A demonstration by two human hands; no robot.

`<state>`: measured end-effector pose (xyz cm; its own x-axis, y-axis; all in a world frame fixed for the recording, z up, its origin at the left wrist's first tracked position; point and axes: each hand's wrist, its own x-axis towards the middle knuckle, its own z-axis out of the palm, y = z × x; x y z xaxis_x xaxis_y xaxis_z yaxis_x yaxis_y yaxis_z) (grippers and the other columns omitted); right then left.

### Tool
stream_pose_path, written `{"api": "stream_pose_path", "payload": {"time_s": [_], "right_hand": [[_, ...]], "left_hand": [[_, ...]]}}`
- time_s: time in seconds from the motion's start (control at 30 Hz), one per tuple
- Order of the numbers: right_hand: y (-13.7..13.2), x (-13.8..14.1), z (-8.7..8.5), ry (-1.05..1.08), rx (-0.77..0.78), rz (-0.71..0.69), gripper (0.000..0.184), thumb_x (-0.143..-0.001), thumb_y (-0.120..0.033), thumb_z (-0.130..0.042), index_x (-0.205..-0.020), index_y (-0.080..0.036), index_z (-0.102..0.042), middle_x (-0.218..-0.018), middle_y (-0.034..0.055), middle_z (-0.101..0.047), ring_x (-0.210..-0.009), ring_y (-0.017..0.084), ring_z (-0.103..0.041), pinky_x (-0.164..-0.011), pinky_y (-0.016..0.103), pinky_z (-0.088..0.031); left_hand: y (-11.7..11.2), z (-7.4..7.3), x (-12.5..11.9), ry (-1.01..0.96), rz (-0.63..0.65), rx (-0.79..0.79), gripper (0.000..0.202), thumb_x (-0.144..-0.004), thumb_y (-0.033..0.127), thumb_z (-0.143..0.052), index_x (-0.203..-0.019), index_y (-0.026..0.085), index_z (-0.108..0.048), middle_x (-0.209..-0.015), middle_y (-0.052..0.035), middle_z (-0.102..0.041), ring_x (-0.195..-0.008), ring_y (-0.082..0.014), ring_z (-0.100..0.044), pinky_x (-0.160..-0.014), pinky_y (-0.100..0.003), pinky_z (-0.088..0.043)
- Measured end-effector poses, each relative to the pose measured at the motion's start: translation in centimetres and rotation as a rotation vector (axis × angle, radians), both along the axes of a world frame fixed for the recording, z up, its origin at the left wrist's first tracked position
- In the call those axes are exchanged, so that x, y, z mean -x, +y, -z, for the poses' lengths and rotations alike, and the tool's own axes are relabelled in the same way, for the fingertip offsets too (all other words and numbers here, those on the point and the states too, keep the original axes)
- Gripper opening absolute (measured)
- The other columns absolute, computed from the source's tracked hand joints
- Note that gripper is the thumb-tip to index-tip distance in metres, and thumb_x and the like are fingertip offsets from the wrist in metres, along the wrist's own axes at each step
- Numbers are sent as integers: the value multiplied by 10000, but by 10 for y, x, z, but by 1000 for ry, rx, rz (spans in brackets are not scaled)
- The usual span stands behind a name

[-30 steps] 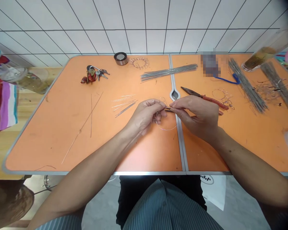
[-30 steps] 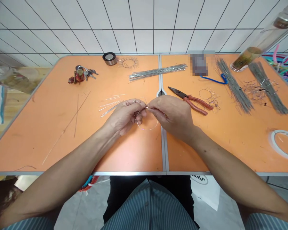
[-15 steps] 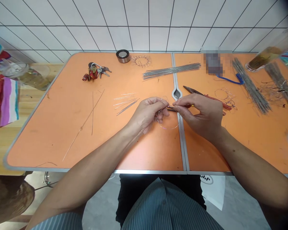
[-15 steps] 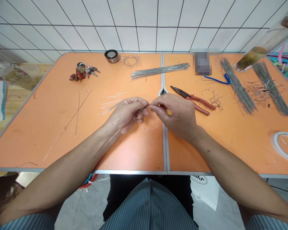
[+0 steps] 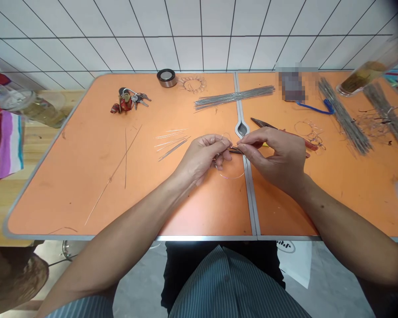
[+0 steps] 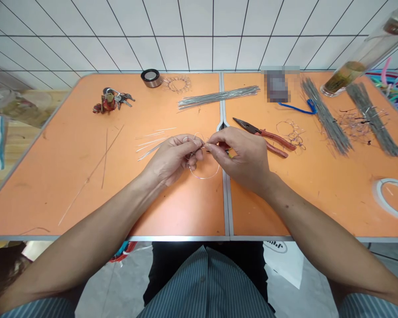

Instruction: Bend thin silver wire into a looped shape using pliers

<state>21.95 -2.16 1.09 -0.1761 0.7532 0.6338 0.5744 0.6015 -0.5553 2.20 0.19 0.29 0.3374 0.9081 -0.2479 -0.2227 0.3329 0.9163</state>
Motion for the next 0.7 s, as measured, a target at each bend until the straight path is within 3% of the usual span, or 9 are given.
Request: {"api": "stream_pose_path", "payload": {"time_s": [0.27, 0.5, 0.7], "right_hand": [[-2, 2, -6, 61, 52, 5, 122, -958, -235, -771, -851, -287, -744, -798, -5, -763, -682, 186, -664, -673, 380, -588], [6, 1, -1, 254, 249, -11, 106, -920, -220, -806, -851, -259, -736, -814, 2, -745, -695, 164, -658, -629, 326, -569], [14, 1, 1, 385, 401, -68, 179, -902, -292, -854, -822, -252, -699, -788, 0, -716, -665, 148, -647, -588, 300, -580]], "left_hand": [[-4, 0, -2, 70, 36, -51, 179, -896, 304, -779, -794, 163, -740, -702, -16, -725, -502, -72, -556, -528, -207, -456], [-7, 2, -2, 98, 93, -49, 107, -876, 264, -786, -851, 167, -748, -789, -29, -778, -534, -82, -599, -568, -218, -506], [-8, -1, -3, 117, 153, -15, 85, -872, 243, -771, -846, 164, -758, -742, -28, -756, -520, -89, -597, -561, -227, -519]]}}
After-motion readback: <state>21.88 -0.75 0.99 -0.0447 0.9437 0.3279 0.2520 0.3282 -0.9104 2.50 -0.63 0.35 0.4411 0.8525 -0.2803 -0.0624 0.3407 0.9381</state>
